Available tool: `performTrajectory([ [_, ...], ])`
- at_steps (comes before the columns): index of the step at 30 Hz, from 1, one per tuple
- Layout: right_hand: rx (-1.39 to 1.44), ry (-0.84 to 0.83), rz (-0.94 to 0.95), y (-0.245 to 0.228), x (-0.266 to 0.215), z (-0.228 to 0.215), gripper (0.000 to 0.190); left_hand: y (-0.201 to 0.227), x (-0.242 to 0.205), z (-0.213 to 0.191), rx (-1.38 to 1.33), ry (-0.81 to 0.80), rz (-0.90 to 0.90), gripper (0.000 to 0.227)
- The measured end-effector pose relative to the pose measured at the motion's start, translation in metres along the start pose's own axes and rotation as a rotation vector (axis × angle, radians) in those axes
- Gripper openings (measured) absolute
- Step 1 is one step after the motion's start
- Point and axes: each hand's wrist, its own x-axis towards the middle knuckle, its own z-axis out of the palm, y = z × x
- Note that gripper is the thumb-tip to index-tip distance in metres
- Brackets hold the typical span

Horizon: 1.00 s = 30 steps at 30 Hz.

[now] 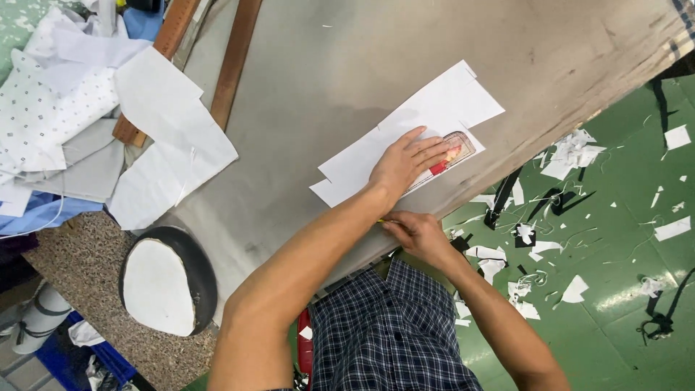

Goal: The person measures and marks a white paper pattern on a work table using a ruler and pencil. They then use an iron to press the paper flat and finally cut the paper along the marked lines with scissors.

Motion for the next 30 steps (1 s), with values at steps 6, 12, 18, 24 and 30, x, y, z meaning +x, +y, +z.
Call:
performTrajectory([
  [6,-0.075,-0.047,0.006,-0.004,0.007,0.002,0.016,-0.002,0.002,0.004,-0.041,0.011,0.009,0.06],
  [12,-0.126,-0.12,0.003,0.009,0.009,0.004,0.017,-0.007,-0.003,0.003,-0.034,0.024,0.025,0.062],
  [18,-0.246,-0.14,-0.122,0.01,0.023,-0.013,0.015,-0.009,0.005,0.004,-0.04,0.022,0.043,0.061],
  [24,-0.752,0.027,0.009,0.043,0.057,-0.196,0.014,-0.005,0.007,0.009,-0.029,0.034,0.041,0.059],
  [30,-0.726,0.137,-0.102,-0.015,0.039,-0.252,0.017,-0.004,0.017,0.014,0.215,-0.049,0.069,0.091],
])
